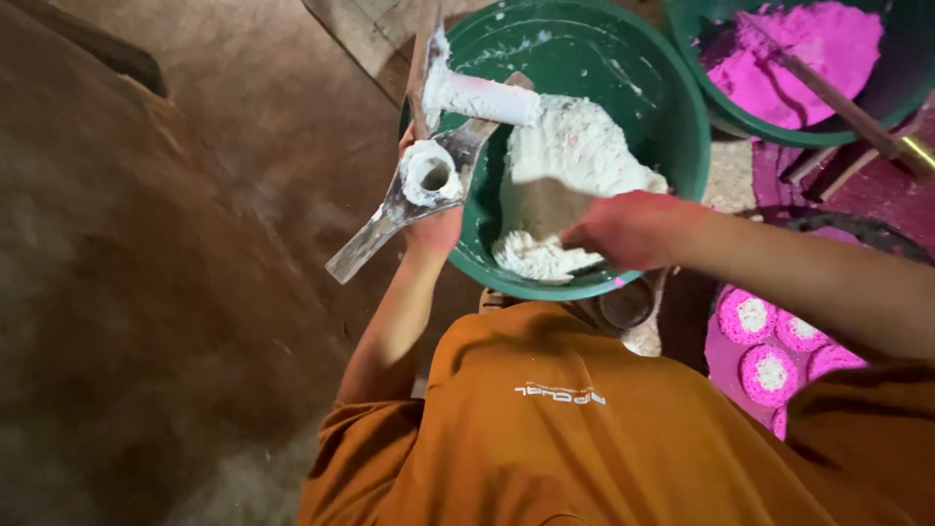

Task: The person scoops white dough into a wooden mold, presses it into a pink base in a tray, and then adds pink dough to the center. The finished cakes are placed on a tray.

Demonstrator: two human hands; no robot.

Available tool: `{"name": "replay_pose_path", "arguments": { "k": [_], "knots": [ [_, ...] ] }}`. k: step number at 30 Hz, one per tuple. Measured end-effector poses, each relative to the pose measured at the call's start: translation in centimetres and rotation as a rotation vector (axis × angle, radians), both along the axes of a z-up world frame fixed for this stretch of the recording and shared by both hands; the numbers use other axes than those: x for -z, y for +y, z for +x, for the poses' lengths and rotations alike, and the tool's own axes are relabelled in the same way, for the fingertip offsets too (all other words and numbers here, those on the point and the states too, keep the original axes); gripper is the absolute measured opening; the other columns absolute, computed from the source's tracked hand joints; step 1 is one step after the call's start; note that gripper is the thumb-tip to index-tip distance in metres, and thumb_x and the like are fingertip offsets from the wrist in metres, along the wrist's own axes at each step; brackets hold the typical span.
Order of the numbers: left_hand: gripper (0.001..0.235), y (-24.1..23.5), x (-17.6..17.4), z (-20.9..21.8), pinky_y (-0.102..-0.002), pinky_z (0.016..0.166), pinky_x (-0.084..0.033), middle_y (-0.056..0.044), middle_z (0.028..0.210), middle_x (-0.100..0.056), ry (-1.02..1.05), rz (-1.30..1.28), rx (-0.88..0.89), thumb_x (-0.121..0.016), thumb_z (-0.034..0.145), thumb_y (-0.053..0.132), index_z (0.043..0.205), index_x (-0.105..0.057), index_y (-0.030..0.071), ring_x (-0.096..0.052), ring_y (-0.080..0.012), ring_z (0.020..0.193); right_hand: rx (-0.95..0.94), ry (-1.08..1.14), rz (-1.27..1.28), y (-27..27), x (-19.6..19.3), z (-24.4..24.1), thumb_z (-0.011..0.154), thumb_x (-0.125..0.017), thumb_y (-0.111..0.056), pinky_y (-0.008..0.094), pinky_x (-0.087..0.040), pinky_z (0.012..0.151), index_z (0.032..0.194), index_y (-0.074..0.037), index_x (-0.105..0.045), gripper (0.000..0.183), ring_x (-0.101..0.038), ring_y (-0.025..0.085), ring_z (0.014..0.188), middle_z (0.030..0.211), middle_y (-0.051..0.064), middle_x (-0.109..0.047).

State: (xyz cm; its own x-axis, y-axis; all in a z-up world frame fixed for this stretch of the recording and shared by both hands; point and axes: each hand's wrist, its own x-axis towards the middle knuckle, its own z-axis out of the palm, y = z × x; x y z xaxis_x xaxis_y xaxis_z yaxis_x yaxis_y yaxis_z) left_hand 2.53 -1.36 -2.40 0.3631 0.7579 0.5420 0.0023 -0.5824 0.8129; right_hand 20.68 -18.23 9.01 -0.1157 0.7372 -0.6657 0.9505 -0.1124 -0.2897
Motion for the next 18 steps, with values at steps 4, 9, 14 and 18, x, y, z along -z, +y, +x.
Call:
{"name": "replay_pose_path", "arguments": {
  "k": [4,9,14,18],
  "knots": [
    [0.059,-0.1,-0.6,0.8,-0.034,0.097,-0.054,-0.011,0.140,-0.059,0.014,-0.061,0.052,-0.079,0.086,0.008,0.139,-0.053,0.004,-0.065,-0.0247,0.116,0.275,0.001,-0.034,-3.7,-7.0,1.9,0.093,-0.061,-0.036,0.040,-0.057,0.090,0.131,-0.033,-0.069,0.039,-0.075,0.025,0.099,0.113,0.001,-0.077],
    [0.066,-2.5,-5.7,0.5,-0.037,0.088,-0.057,-0.008,0.139,-0.062,0.531,0.180,0.116,-0.079,0.081,0.027,0.143,-0.056,0.017,-0.067,-0.0274,0.109,0.326,0.268,0.305,-5.2,-14.3,2.9,0.093,-0.056,-0.035,0.038,-0.060,0.087,0.123,-0.025,-0.069,0.034,-0.074,0.020,0.095,0.110,0.001,-0.082],
    [0.064,-5.7,-7.4,3.7,-0.039,0.092,-0.054,-0.006,0.143,-0.061,0.590,0.394,0.242,-0.076,0.078,0.035,0.137,-0.059,0.017,-0.062,-0.0284,0.125,0.091,-0.575,-0.054,-2.9,-13.1,0.6,0.099,-0.058,-0.021,0.041,-0.060,0.077,0.129,-0.025,-0.061,0.030,-0.074,0.025,0.095,0.098,0.001,-0.073],
    [0.056,-6.8,-4.9,4.1,-0.043,0.105,-0.046,-0.010,0.144,-0.058,0.674,0.340,0.505,-0.075,0.077,0.037,0.130,-0.062,0.021,-0.055,-0.0295,0.130,-0.369,-0.706,0.572,-5.6,-9.6,-5.0,0.093,-0.059,-0.014,0.034,-0.055,0.058,0.111,0.001,-0.063,0.024,-0.070,0.021,0.076,0.085,0.006,-0.066]
  ]
}}
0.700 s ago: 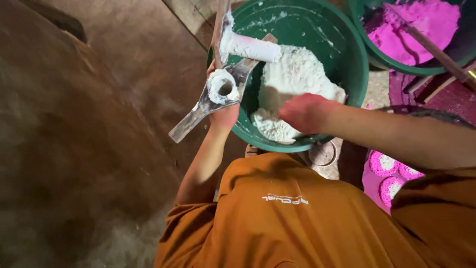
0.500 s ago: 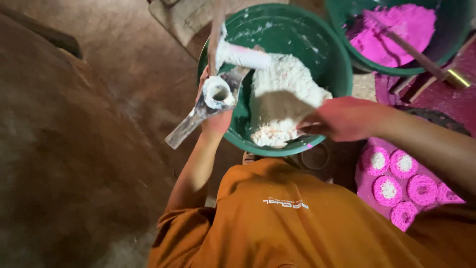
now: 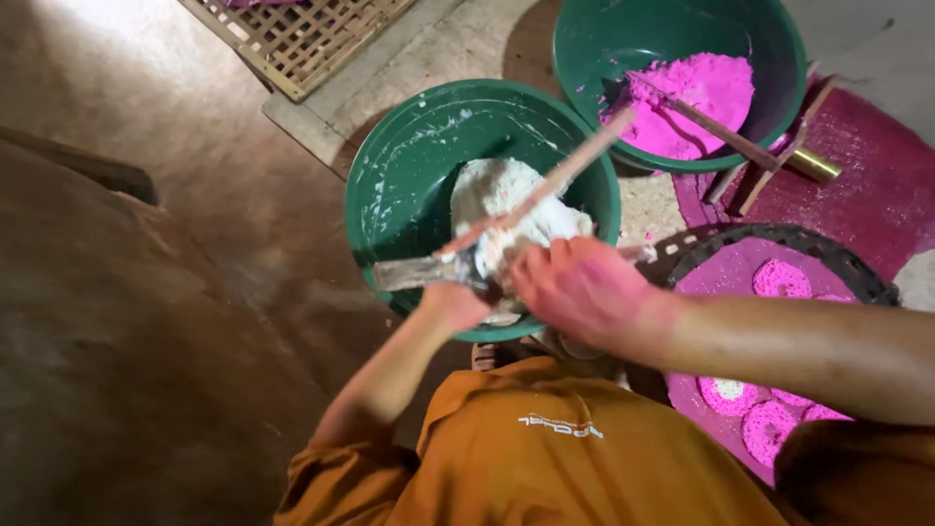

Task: The person scoops white dough into a wooden mold, presses it into a pink base in a tray, and then adds pink dough to the center. The finished cakes are placed on a tray.

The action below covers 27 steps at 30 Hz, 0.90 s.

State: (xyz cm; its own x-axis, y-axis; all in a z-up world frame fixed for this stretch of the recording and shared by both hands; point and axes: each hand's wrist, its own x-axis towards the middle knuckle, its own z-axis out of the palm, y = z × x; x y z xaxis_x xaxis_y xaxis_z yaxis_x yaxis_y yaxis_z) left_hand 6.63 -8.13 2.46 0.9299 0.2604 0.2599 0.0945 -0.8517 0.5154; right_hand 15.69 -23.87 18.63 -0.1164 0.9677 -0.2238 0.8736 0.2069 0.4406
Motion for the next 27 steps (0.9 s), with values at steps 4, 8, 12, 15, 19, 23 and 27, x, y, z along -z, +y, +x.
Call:
{"name": "replay_pose_path", "arguments": {
  "k": [4,8,12,15,19,23,27],
  "knots": [
    [0.055,0.7,2.3,-0.8,-0.038,0.119,-0.047,-0.007,0.145,-0.059,0.095,-0.240,0.026,-0.063,0.095,0.037,0.145,-0.052,0.017,-0.058,-0.0244,0.134,0.182,0.263,-0.059,-3.4,-1.4,2.4,0.084,-0.061,-0.012,0.039,-0.057,0.066,0.109,-0.007,-0.063,0.026,-0.070,0.024,0.079,0.092,0.008,-0.065],
    [0.063,2.6,0.7,-1.3,-0.045,0.111,-0.044,-0.015,0.153,-0.051,-0.054,0.104,-0.099,-0.074,0.085,0.035,0.142,-0.054,0.017,-0.053,-0.0336,0.136,0.353,0.202,-0.063,-5.3,-6.5,3.5,0.082,-0.061,-0.015,0.038,-0.058,0.063,0.129,-0.008,-0.059,0.048,-0.071,0.023,0.081,0.096,0.006,-0.066],
    [0.076,0.5,-0.7,0.1,-0.046,0.104,-0.045,-0.010,0.154,-0.050,0.038,-0.052,0.007,-0.076,0.071,0.039,0.140,-0.053,0.016,-0.052,-0.0338,0.134,0.116,0.012,-0.165,0.2,-3.7,0.4,0.085,-0.059,-0.002,0.035,-0.057,0.047,0.103,0.002,-0.061,0.019,-0.070,0.021,0.063,0.088,0.012,-0.064],
    [0.071,-0.5,-1.5,0.6,-0.044,0.107,-0.050,-0.008,0.155,-0.053,-0.017,-0.067,0.015,-0.074,0.077,0.039,0.143,-0.054,0.019,-0.056,-0.0311,0.135,0.133,0.162,0.066,-0.1,-1.8,0.6,0.085,-0.061,-0.009,0.038,-0.056,0.053,0.099,-0.002,-0.062,0.016,-0.070,0.026,0.067,0.083,0.011,-0.065],
    [0.074,0.6,-2.9,0.0,-0.048,0.095,-0.052,-0.012,0.146,-0.053,0.121,0.013,-0.127,-0.079,0.085,0.044,0.146,-0.050,0.014,-0.056,-0.0331,0.126,0.259,0.434,0.008,-4.6,-2.7,3.8,0.079,-0.065,-0.008,0.041,-0.058,0.053,0.105,-0.004,-0.063,0.027,-0.071,0.028,0.068,0.087,0.011,-0.065],
    [0.076,1.9,-4.5,-0.2,-0.038,0.097,-0.059,-0.001,0.135,-0.060,0.012,-0.084,-0.180,-0.076,0.086,0.043,0.153,-0.048,0.020,-0.066,-0.0198,0.117,0.247,0.194,-0.039,-4.4,-3.3,3.9,0.083,-0.064,-0.009,0.037,-0.058,0.052,0.105,-0.007,-0.062,0.021,-0.072,0.024,0.068,0.089,0.010,-0.066],
    [0.067,0.3,-3.1,0.4,-0.041,0.092,-0.056,0.002,0.154,-0.052,-0.009,0.022,-0.052,-0.074,0.074,0.028,0.139,-0.057,0.024,-0.063,-0.0265,0.123,0.125,-0.063,0.080,-1.1,-0.3,0.9,0.084,-0.063,-0.011,0.032,-0.055,0.048,0.098,-0.005,-0.064,0.015,-0.069,0.020,0.063,0.079,0.007,-0.066]
  ]
}}
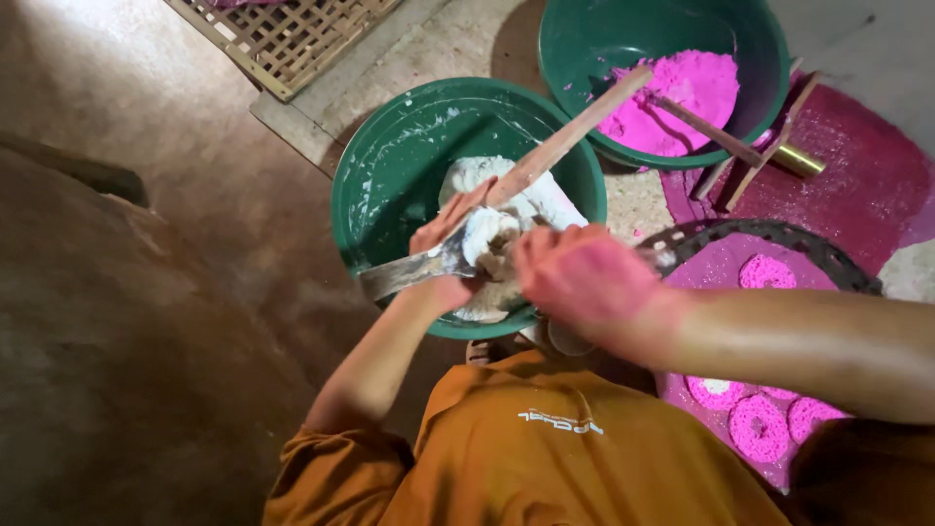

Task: The person scoops white dough into a wooden mold, presses it into a pink base in a tray, and then adds pink dough to the center. The finished cakes are placed on a tray.

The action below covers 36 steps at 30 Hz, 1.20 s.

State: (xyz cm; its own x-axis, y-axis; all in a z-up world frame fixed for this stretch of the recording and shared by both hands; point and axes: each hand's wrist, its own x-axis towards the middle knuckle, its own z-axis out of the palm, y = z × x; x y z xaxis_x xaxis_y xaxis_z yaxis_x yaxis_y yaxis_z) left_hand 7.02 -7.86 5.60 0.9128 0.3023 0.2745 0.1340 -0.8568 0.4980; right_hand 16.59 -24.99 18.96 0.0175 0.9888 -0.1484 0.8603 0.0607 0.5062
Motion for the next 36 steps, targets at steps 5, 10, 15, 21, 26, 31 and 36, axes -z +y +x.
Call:
{"name": "replay_pose_path", "arguments": {
  "k": [5,10,15,21,26,31,36],
  "knots": [
    [0.066,0.0,3.8,0.4,-0.043,0.091,-0.051,-0.005,0.151,-0.049,0.024,0.054,-0.016,-0.078,0.078,0.029,0.140,-0.056,0.019,-0.058,-0.0346,0.122,-0.020,0.140,-0.014,-0.3,0.8,0.0,0.083,-0.061,-0.009,0.034,-0.055,0.050,0.102,-0.003,-0.063,0.020,-0.068,0.021,0.064,0.083,0.009,-0.065],
    [0.048,4.2,4.2,-0.8,-0.036,0.111,-0.055,-0.005,0.152,-0.057,-0.263,-0.018,-0.231,-0.071,0.097,0.024,0.142,-0.057,0.018,-0.065,-0.0220,0.131,0.319,0.469,0.080,-4.6,-4.7,3.0,0.084,-0.065,-0.011,0.044,-0.057,0.057,0.133,-0.011,-0.061,0.048,-0.071,0.030,0.076,0.092,0.009,-0.066],
    [0.049,3.4,2.4,0.5,-0.038,0.100,-0.056,-0.005,0.144,-0.057,-0.252,-0.074,-0.526,-0.074,0.094,0.036,0.136,-0.062,0.013,-0.064,-0.0256,0.126,0.302,1.177,0.455,-0.2,2.9,2.8,0.069,-0.061,0.015,0.039,-0.059,0.084,0.153,-0.012,-0.046,0.089,-0.073,0.032,0.099,0.129,0.016,-0.069],
    [0.047,4.8,-0.5,1.1,-0.043,0.099,-0.055,-0.013,0.165,-0.041,-0.194,0.195,-0.508,-0.071,0.093,0.033,0.133,-0.063,0.011,-0.056,-0.0353,0.132,0.224,1.478,0.466,-1.3,11.9,1.8,0.097,-0.056,0.003,0.034,-0.053,0.103,0.150,-0.010,-0.051,0.054,-0.071,0.025,0.124,0.136,0.020,-0.067],
    [0.062,2.7,-1.9,1.8,-0.047,0.099,-0.051,-0.021,0.164,-0.024,-0.058,0.268,-0.557,-0.077,0.085,0.045,0.135,-0.058,0.012,-0.046,-0.0474,0.131,0.303,1.542,0.574,-0.8,10.6,6.2,0.104,-0.053,-0.002,0.034,-0.053,0.096,0.151,-0.006,-0.048,0.048,-0.067,0.032,0.114,0.136,0.018,-0.071],
    [0.111,2.5,-0.9,2.9,-0.043,0.104,-0.054,-0.016,0.149,-0.040,-0.042,-0.233,-0.667,-0.075,0.086,0.036,0.168,-0.006,0.006,-0.054,-0.0365,0.131,0.408,1.398,0.529,1.2,12.4,3.6,0.102,-0.054,-0.007,0.034,-0.059,0.093,0.153,-0.009,-0.046,0.052,-0.075,0.026,0.097,0.123,0.018,-0.073],
    [0.106,6.1,3.4,3.3,-0.040,0.093,-0.054,-0.022,0.151,-0.047,-0.302,-0.091,-0.465,-0.082,0.084,0.037,0.162,-0.014,0.015,-0.060,-0.0324,0.120,0.226,1.419,0.494,-0.4,13.0,2.9,0.101,-0.055,-0.006,0.037,-0.059,0.088,0.151,-0.009,-0.052,0.050,-0.074,0.028,0.096,0.114,0.020,-0.076]
  ]
}}
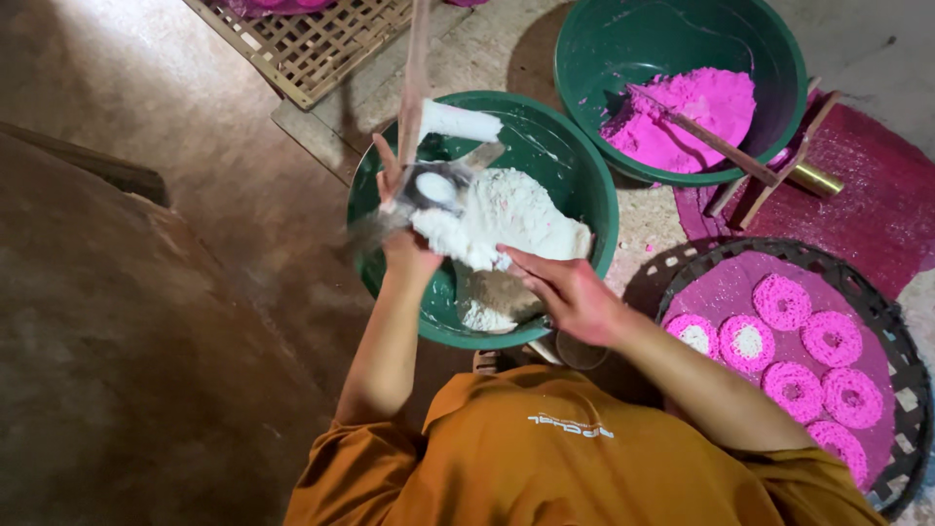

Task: The person scoops white dough into a wooden mold, presses it into a pink base in a tray, and then adds pink dough to the center. The finished cakes are placed on a tray.

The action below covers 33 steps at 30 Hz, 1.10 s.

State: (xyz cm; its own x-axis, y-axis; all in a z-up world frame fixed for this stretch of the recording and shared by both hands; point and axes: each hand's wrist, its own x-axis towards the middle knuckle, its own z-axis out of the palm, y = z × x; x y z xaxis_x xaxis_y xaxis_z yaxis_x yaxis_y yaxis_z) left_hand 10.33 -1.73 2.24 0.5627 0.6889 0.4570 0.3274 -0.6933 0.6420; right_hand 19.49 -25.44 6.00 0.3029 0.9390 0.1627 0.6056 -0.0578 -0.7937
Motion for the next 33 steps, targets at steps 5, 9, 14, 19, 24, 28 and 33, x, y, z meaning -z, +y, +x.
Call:
{"name": "replay_pose_path", "arguments": {
  "k": [5,9,14,19,24,28,33],
  "knots": [
    [0.079,2.2,3.1,-1.5,-0.029,0.108,-0.052,-0.004,0.142,-0.060,-0.672,-0.968,0.540,-0.076,0.095,0.011,0.161,-0.033,0.004,-0.061,-0.0136,0.125,0.017,-0.045,-0.165,-0.5,-2.8,2.4,0.099,-0.058,-0.010,0.037,-0.058,0.073,0.150,-0.015,-0.054,0.052,-0.072,0.026,0.071,0.108,0.015,-0.078],
    [0.072,3.0,2.1,-5.0,-0.031,0.076,-0.052,-0.006,0.117,-0.064,-0.528,-1.142,0.657,-0.072,0.080,-0.002,0.148,-0.047,0.000,-0.061,-0.0166,0.096,0.035,-0.138,-0.003,-0.8,-8.6,5.7,0.101,-0.059,-0.008,0.035,-0.059,0.071,0.147,-0.016,-0.058,0.047,-0.075,0.023,0.075,0.125,0.015,-0.074],
    [0.073,1.7,-0.3,-8.2,-0.029,0.068,-0.051,-0.005,0.098,-0.063,-0.440,-1.292,0.853,-0.071,0.069,0.006,0.140,-0.052,0.006,-0.060,-0.0153,0.084,0.031,-0.630,0.041,0.4,-13.7,11.1,0.100,-0.065,-0.009,0.043,-0.057,0.074,0.148,-0.017,-0.060,0.048,-0.071,0.032,0.086,0.105,0.018,-0.072],
    [0.053,-0.3,-2.7,-7.6,-0.029,0.063,-0.046,-0.005,0.094,-0.058,-0.599,-1.324,0.831,-0.070,0.073,0.008,0.124,-0.055,0.005,-0.056,-0.0157,0.078,0.039,-0.614,0.007,2.1,-11.8,11.3,0.102,-0.065,-0.011,0.044,-0.057,0.075,0.146,-0.021,-0.060,0.045,-0.072,0.038,0.088,0.108,0.017,-0.073],
    [0.032,-1.7,-3.7,-5.4,-0.032,0.075,-0.047,-0.007,0.095,-0.057,-0.775,-1.263,0.854,-0.067,0.083,0.008,0.113,-0.058,0.002,-0.055,-0.0177,0.083,0.042,-0.369,0.202,4.4,-6.0,9.4,0.102,-0.061,-0.005,0.038,-0.058,0.089,0.149,-0.009,-0.056,0.047,-0.074,0.033,0.106,0.127,0.023,-0.069],
    [0.034,-1.9,-4.0,-3.0,-0.032,0.074,-0.049,-0.004,0.100,-0.057,-0.848,-1.200,0.733,-0.066,0.081,0.003,0.114,-0.058,0.004,-0.056,-0.0160,0.083,0.107,-0.190,0.296,6.0,-1.9,7.4,0.104,-0.061,-0.002,0.033,-0.056,0.098,0.143,-0.001,-0.057,0.039,-0.073,0.024,0.115,0.127,0.022,-0.072],
    [0.040,-1.6,-3.5,-1.1,-0.033,0.073,-0.052,-0.007,0.093,-0.062,-0.793,-1.171,0.608,-0.067,0.083,-0.001,0.121,-0.060,0.004,-0.061,-0.0174,0.081,0.100,-0.019,0.378,7.1,0.4,5.4,0.103,-0.055,0.007,0.031,-0.052,0.102,0.146,0.003,-0.053,0.043,-0.068,0.019,0.121,0.133,0.023,-0.069]
  ]
}}
